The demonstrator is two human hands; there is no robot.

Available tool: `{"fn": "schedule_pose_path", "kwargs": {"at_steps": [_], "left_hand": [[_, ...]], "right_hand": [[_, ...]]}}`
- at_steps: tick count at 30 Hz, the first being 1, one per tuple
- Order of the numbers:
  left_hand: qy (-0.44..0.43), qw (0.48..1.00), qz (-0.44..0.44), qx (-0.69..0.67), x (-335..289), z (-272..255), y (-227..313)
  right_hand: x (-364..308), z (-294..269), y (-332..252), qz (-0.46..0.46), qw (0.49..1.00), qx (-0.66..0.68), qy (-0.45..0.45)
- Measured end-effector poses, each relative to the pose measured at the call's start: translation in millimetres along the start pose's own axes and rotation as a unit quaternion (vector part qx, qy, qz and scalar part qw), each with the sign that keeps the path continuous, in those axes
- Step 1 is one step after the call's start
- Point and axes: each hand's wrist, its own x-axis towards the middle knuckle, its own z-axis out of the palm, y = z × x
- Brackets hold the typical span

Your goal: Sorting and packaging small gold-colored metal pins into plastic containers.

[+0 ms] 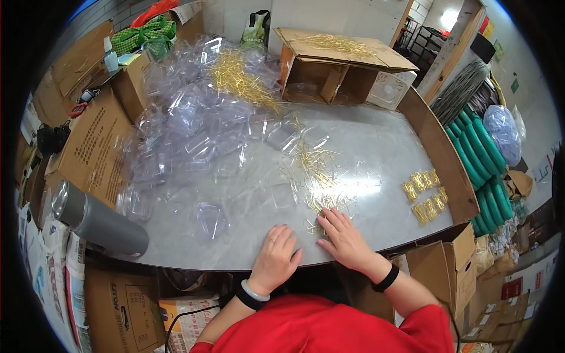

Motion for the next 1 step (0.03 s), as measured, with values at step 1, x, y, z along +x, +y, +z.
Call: {"fn": "schedule_pose_path", "kwargs": {"at_steps": [1], "left_hand": [[-0.007, 1.000, -0.003, 0.001, 0.6, -1.3, 1.0]], "right_hand": [[-5.4, -0.6, -3.3, 0.020, 1.000, 0.011, 0.009]]}}
